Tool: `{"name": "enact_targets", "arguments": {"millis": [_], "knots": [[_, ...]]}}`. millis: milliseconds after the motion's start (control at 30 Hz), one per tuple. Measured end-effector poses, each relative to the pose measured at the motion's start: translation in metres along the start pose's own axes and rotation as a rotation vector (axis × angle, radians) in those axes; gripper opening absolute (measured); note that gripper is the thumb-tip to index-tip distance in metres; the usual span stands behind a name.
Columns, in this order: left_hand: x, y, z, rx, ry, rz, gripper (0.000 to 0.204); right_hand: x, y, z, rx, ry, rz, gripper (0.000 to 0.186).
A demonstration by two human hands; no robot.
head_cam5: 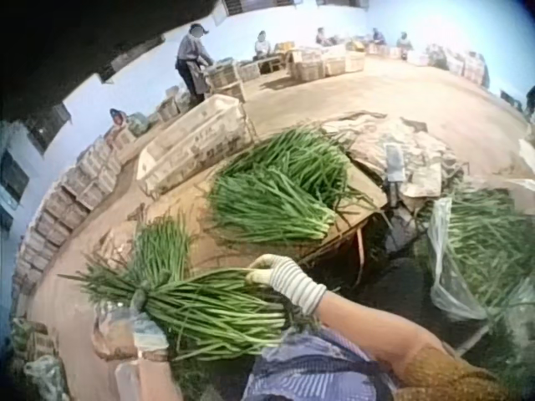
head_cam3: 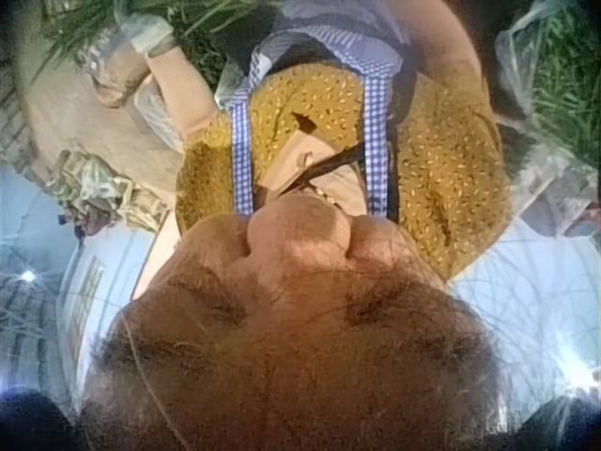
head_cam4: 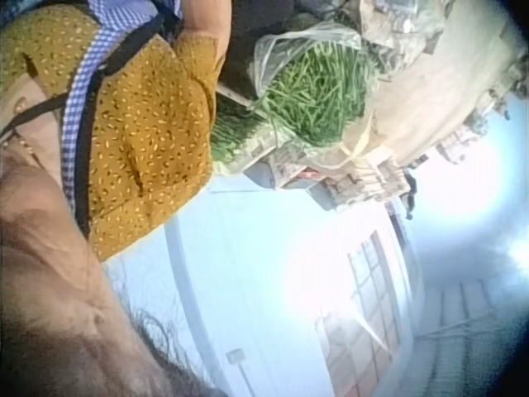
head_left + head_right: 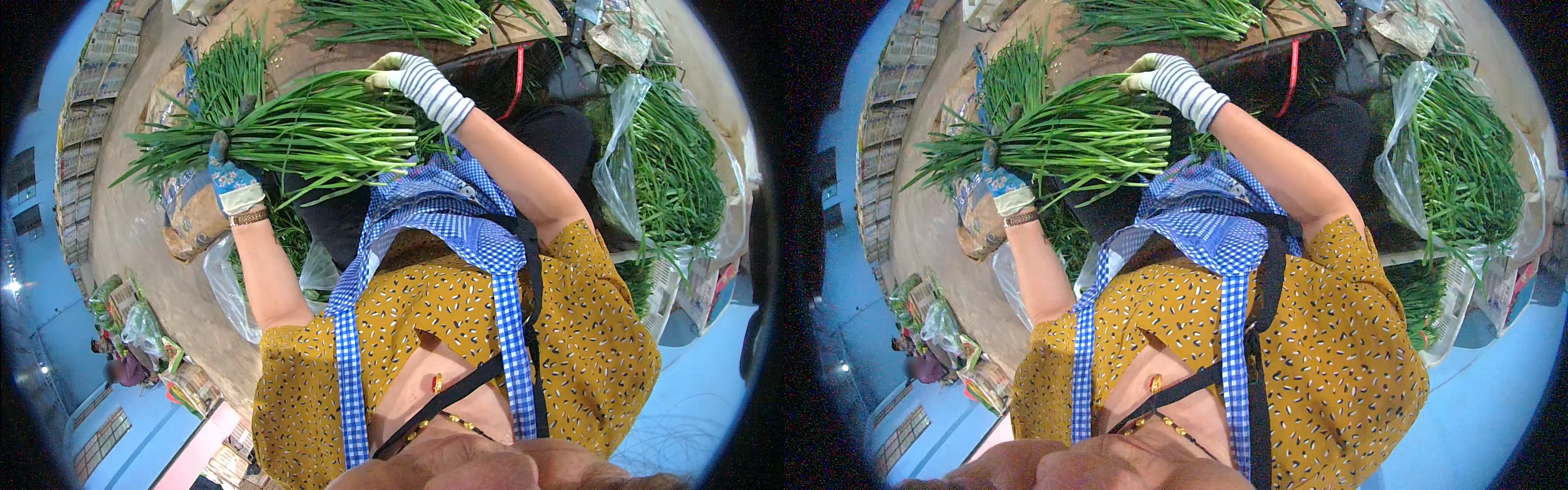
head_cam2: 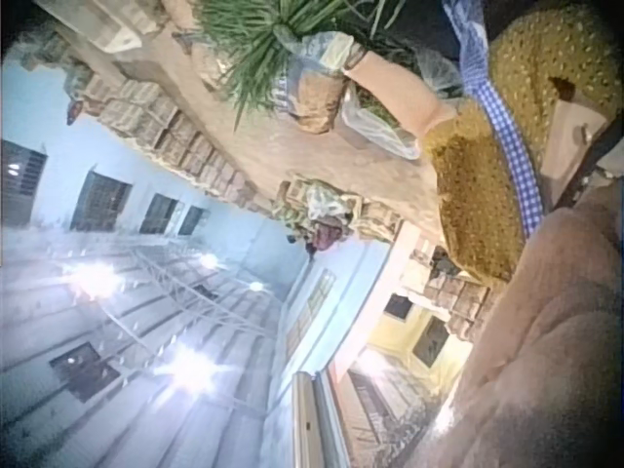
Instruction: The person gathers green onions from a pile, aligns them into a neat bunch, and secures them with a rubber band. The person repeats this process, placing the finished bundles into a nearby container.
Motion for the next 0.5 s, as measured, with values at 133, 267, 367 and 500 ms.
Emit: {"name": "enact_targets", "arguments": {"millis": [133,267,367,500], "knots": [[0.006,-0.007,-0.006,-0.013,0.023,0.055,0.048,0.014,-0.009,-0.001,0.293,-0.011,0.013,0.036],[0.006,-0.016,-0.012,0.018,0.013,0.064,0.036,0.036,-0.030,-0.007,0.635,-0.008,0.169,0.032],[0.015,0.005,0.002,0.031,-0.045,0.022,0.040,0.036,-0.061,0.034,0.871,0.077,0.187,0.030],[0.010,-0.030,0.014,0.243,-0.029,-0.043,0.054,0.051,-0.064,0.063,1.026,0.389,-0.392,0.046]]}}
Point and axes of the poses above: each hand's wrist, its own x-axis away from the middle knuckle, its own y-axis out of the palm, z = x × y, the point moved 5 cm from there along -x, towards the middle knuckle, and after that the axes turned 3 degrees about -z, right-handed, at the moved point
